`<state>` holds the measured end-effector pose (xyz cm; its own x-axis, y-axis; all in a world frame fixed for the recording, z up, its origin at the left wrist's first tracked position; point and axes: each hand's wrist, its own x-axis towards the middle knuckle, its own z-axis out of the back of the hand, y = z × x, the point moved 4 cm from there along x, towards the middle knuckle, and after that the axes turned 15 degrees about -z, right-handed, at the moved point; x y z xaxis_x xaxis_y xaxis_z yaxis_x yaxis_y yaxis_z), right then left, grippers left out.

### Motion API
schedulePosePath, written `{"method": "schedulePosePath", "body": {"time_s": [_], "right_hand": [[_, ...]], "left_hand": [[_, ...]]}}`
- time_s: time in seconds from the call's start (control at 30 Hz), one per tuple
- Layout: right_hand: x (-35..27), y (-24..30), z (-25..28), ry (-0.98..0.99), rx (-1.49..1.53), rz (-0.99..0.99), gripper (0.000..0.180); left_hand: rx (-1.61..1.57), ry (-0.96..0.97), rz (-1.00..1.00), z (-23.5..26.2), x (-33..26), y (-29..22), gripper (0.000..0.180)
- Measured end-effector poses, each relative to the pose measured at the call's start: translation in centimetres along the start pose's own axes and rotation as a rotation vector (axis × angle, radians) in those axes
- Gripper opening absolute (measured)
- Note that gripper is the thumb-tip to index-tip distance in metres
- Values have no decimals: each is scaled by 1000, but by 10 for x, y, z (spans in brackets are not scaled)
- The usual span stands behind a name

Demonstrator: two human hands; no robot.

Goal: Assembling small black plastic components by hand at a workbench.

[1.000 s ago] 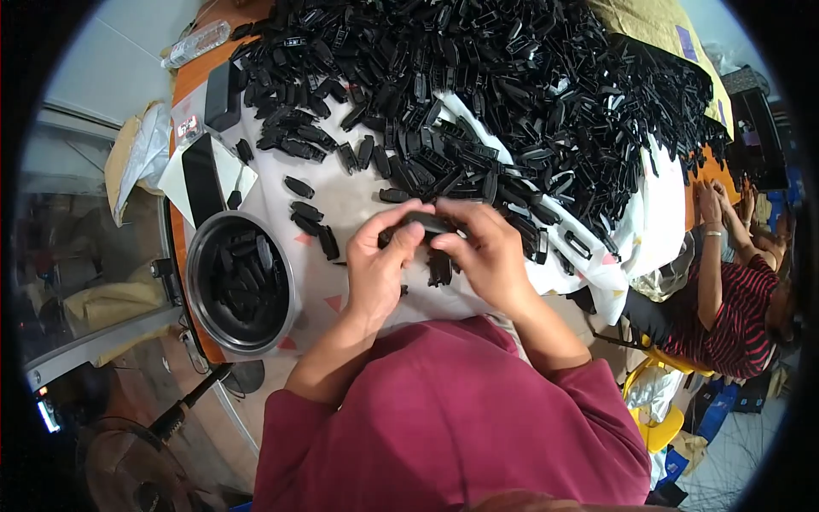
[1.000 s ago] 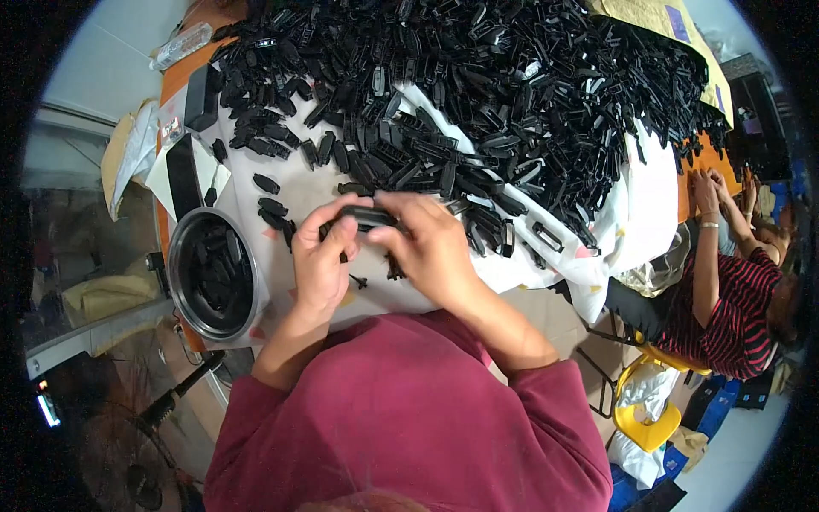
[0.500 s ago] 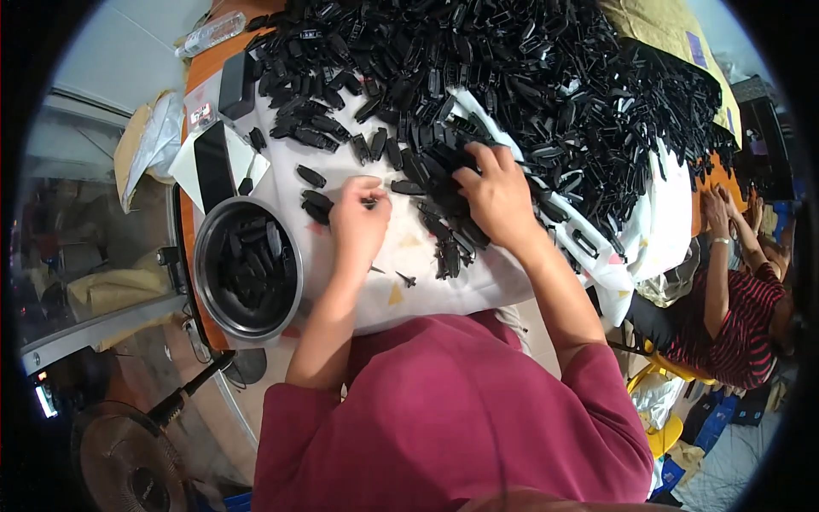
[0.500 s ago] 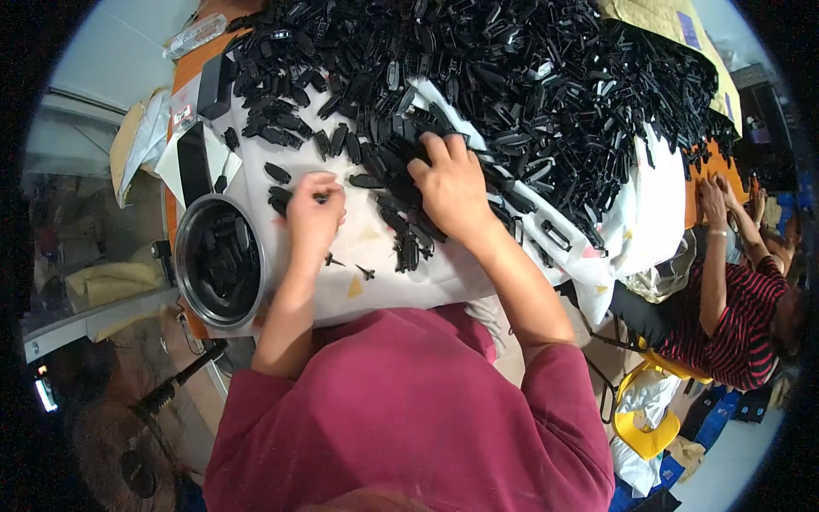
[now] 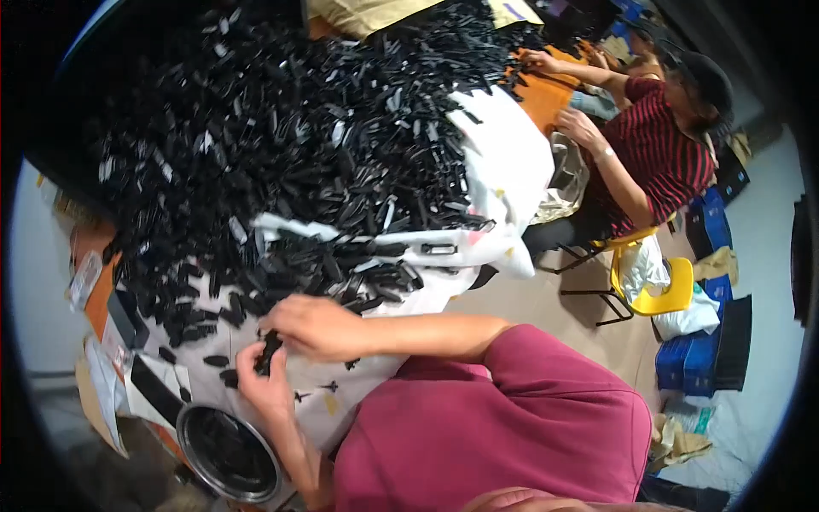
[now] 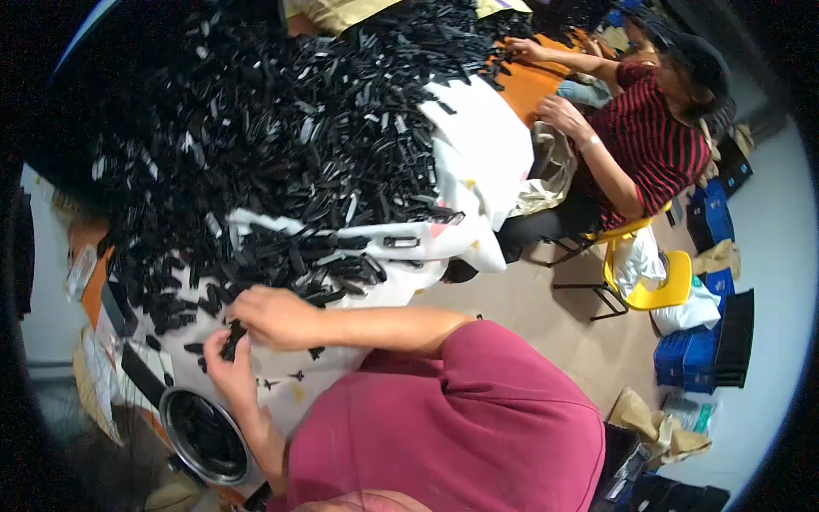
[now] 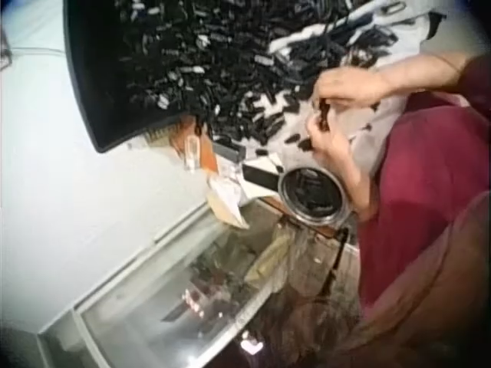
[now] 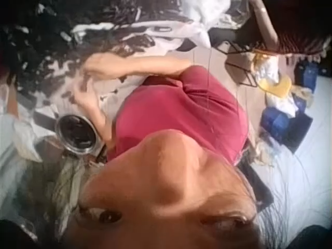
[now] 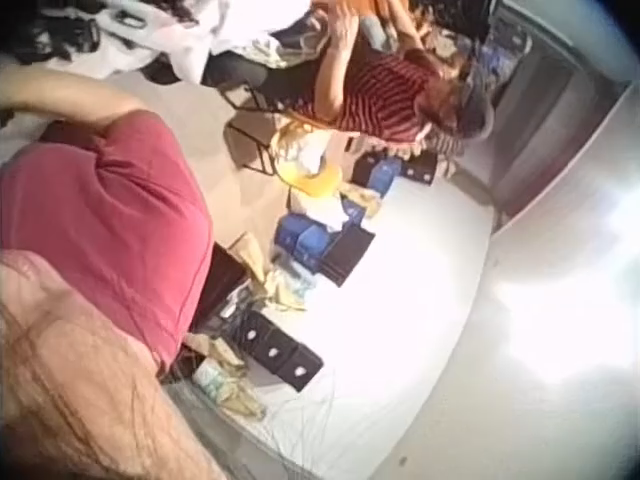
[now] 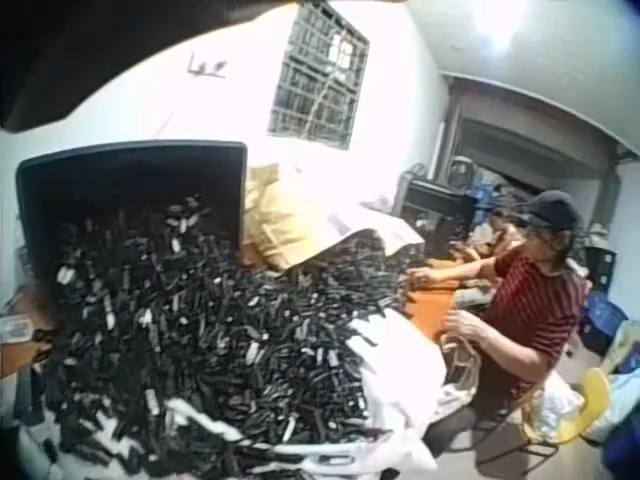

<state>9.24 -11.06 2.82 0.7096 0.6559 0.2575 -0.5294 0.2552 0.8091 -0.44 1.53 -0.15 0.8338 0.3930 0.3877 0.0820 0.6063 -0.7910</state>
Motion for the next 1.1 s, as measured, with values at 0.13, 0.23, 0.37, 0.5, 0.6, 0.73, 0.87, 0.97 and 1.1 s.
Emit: {"method": "schedulePosePath", "body": {"time_s": [0.13, 0.23, 0.37, 0.5, 0.6, 0.73, 0.87, 0.97, 1.1], "right_hand": [[2, 14, -6, -18, 299, 38, 21], [3, 20, -5, -7, 276, 40, 21], [7, 18, 6, -40, 237, 2, 19], [9, 21, 8, 249, 559, -187, 15], [12, 10, 8, 180, 591, -188, 15], [12, 4, 9, 301, 754, -476, 12], [8, -3, 1, 335, 1012, -647, 9], [5, -5, 0, 376, 1011, -661, 12], [8, -6, -8, 419, 1078, -647, 13]], "left_hand": [[-673, -247, 279, -3, 6, -16, 30], [-1019, -239, 356, -4, 3, -8, 28], [-823, -369, 359, 0, -2, -11, 30], [-592, -272, 175, 1, -2, -15, 30], [-448, -211, 165, 1, 0, -19, 29], [-476, -186, 121, 1, 1, -20, 29], [-455, -157, 145, 0, 4, -28, 28], [-385, -142, 166, 0, 2, -28, 28], [-258, -144, 184, 8, -3, -24, 26]]}}
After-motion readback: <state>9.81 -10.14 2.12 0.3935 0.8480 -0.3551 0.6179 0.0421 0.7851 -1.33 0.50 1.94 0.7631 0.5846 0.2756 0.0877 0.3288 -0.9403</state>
